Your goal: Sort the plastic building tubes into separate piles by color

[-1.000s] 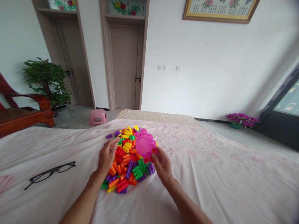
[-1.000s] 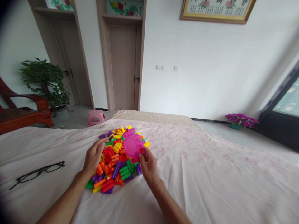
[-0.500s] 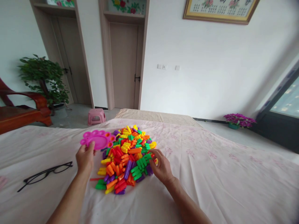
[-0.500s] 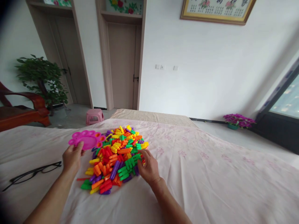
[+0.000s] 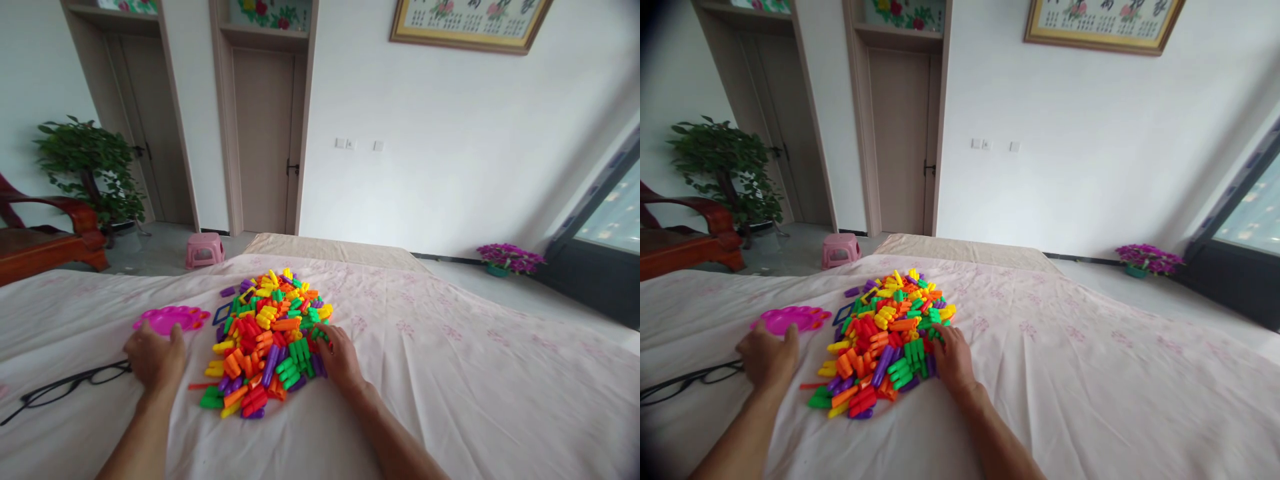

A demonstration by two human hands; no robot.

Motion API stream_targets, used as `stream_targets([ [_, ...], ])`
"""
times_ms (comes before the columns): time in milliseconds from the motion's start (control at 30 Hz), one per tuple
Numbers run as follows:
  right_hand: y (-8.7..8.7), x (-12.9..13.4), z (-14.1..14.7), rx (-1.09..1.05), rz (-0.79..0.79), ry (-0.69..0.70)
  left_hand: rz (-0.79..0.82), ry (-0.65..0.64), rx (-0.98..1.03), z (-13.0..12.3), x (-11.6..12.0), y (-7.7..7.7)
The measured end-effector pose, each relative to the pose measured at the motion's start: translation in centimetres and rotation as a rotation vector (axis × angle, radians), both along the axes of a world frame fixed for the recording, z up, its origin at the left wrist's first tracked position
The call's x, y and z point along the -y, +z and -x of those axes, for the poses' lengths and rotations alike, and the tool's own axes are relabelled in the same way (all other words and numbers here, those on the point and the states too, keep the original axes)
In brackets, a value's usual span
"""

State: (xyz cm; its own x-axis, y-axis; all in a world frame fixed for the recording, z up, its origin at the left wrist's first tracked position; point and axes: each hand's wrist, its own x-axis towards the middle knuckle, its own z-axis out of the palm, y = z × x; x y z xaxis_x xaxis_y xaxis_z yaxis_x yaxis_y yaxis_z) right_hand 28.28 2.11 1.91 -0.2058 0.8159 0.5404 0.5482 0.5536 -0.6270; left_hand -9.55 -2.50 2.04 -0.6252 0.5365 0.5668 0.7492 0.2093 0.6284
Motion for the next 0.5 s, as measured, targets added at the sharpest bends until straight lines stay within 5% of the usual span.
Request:
stream_targets([
  [100, -1.2, -0.7, -0.2, -0.195, 0.068, -0.096, -0.065, 0.001, -0.063, -1.9, -0.3, 1.2],
  [233, -1.3, -0.8, -0.4, -0.392, 0.148, -0.163, -0.150, -0.526, -0.236, -7.3, -0.4, 3.9],
  [333, -1.1, -1.0, -0.7, -0.482, 0.171, -0.164, -0.063, -0.842, -0.428, -12.6, 1.0, 5.6],
  [400, -1.1, -1.2, -1.1, -0.497, 0.163, -0.184, -0.011, -0.947, -0.592, -15.7, 2.2, 5.7],
  [500, -1.1, -1.8, -2.0, -0.475, 0.146, -0.226, 0.096, -0.936, -0.717, -18.5, 3.5, 4.2],
])
